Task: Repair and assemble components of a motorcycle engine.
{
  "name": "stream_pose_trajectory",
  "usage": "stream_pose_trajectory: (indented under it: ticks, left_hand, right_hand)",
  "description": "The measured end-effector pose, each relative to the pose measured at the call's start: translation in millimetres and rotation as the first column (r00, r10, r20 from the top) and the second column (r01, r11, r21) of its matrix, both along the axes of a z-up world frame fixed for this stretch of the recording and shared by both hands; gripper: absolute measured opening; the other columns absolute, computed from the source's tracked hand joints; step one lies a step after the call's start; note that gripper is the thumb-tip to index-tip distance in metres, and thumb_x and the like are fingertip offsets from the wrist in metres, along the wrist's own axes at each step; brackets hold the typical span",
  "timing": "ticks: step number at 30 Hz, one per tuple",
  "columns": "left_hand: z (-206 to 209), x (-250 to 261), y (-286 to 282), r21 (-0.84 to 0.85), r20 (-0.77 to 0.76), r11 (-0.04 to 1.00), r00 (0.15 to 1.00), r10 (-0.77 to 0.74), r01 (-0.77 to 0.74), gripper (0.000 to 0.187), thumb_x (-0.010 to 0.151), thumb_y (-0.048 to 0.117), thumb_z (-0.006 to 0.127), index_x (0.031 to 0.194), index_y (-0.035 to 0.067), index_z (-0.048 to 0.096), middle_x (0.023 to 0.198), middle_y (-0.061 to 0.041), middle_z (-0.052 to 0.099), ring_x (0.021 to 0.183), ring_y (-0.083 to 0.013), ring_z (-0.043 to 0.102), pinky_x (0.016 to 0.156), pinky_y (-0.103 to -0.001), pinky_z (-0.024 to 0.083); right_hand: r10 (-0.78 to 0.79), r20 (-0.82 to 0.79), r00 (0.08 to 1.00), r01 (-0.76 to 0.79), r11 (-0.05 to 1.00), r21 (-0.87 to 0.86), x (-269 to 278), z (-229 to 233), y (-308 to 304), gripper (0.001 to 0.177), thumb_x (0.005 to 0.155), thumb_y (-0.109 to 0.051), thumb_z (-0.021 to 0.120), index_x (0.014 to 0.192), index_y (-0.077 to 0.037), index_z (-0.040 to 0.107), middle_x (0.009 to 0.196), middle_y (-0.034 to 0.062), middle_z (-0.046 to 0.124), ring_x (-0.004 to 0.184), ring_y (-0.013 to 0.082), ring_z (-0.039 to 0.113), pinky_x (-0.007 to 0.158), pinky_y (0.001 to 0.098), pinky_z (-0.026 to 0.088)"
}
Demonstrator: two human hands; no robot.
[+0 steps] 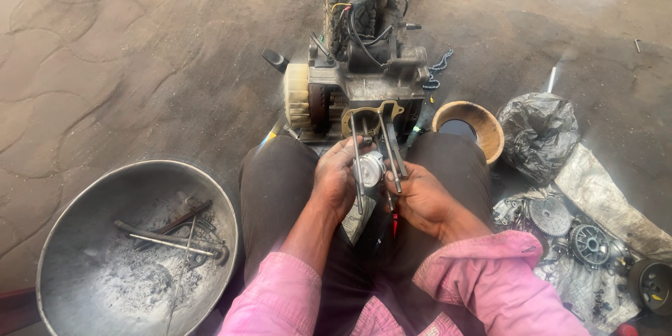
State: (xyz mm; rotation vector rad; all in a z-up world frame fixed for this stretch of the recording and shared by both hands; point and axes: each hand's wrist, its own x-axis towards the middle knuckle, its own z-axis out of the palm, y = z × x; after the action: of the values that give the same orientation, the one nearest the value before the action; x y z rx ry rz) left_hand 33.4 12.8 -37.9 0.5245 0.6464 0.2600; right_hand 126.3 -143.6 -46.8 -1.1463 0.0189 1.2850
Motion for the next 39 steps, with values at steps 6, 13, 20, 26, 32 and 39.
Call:
stream_pose_trajectory:
  ticks: [6, 13, 20, 26, 32, 39]
  left_hand:
    - [-4.0, -0.9, 0.0, 0.022, 0.03, 1.0, 0.999, -0.01, 0.009, 0.031, 0.103, 0.027, 0.056, 0.12, 0.002, 0.063, 0.107, -0.014, 0.069, 0.09, -0.02, 0.07, 0.077, -0.034, 0.06]
    - [-1.3, -1.0, -1.0, 0.052, 0.019, 0.999, 1.0, -0.013, 0.012, 0.036, 0.104, 0.032, 0.052, 0.121, 0.001, 0.062, 0.106, -0.013, 0.069, 0.09, -0.0191, 0.068, 0.079, -0.036, 0.059]
    - [-2.7, -3.2, -6.5, 0.086, 0.109, 0.996, 0.994, -0.004, -0.005, 0.043, 0.1, 0.022, 0.057, 0.135, -0.002, 0.054, 0.116, -0.015, 0.068, 0.101, -0.02, 0.069, 0.088, -0.036, 0.059]
    - [1.2, 0.0, -12.3, 0.159, -0.03, 0.987, 0.999, 0.019, -0.014, 0.072, 0.082, 0.005, 0.071, 0.148, -0.002, 0.042, 0.127, -0.019, 0.065, 0.107, -0.0234, 0.071, 0.092, -0.037, 0.062]
    - [7.6, -4.3, -14.4, 0.181, -0.06, 0.983, 0.998, -0.002, 0.012, 0.072, 0.084, 0.005, 0.073, 0.15, -0.002, 0.044, 0.129, -0.02, 0.064, 0.107, -0.0235, 0.069, 0.092, -0.037, 0.062]
    - [21.3, -23.0, -21.0, 0.12, 0.051, 0.992, 0.998, -0.048, 0.042, 0.07, 0.087, 0.001, 0.057, 0.154, 0.001, 0.035, 0.134, -0.019, 0.06, 0.112, -0.0255, 0.065, 0.094, -0.041, 0.058]
  right_hand:
    - [-0.04, 0.048, 0.998, 0.04, 0.999, -0.004, 7.0, -14.1, 10.4, 0.014, 0.1, -0.013, 0.06, 0.111, -0.011, 0.067, 0.086, -0.0003, 0.067, 0.071, 0.0135, 0.061, 0.064, 0.0339, 0.053]
    - [-0.142, 0.088, 0.986, 0.138, 0.989, 0.052, 8.1, -14.7, 22.2, 0.014, 0.102, -0.013, 0.06, 0.111, -0.006, 0.069, 0.087, 0.0036, 0.07, 0.065, 0.0112, 0.06, 0.055, 0.0276, 0.05]
    - [-0.179, 0.078, 0.981, 0.179, 0.984, -0.001, 12.3, -16.2, 31.0, 0.012, 0.101, -0.014, 0.059, 0.109, -0.008, 0.068, 0.084, 0.0043, 0.069, 0.061, 0.0127, 0.061, 0.051, 0.03, 0.051]
    - [-0.156, 0.064, 0.986, 0.158, 0.987, -0.031, 15.4, -14.2, 30.7, 0.015, 0.102, -0.015, 0.056, 0.109, -0.007, 0.068, 0.083, 0.0052, 0.068, 0.062, 0.0124, 0.062, 0.053, 0.0293, 0.054]
    - [-0.197, 0.069, 0.978, 0.198, 0.98, -0.005, 15.6, -21.3, 30.2, 0.019, 0.101, -0.01, 0.058, 0.115, -0.004, 0.071, 0.089, 0.0057, 0.069, 0.069, 0.0089, 0.062, 0.06, 0.0228, 0.053]
    - [-0.126, 0.046, 0.991, 0.126, 0.992, 0.011, 11.0, -17.5, 11.7, 0.016, 0.1, -0.006, 0.058, 0.112, -0.003, 0.069, 0.09, 0.0059, 0.07, 0.073, 0.0127, 0.063, 0.065, 0.0285, 0.054]
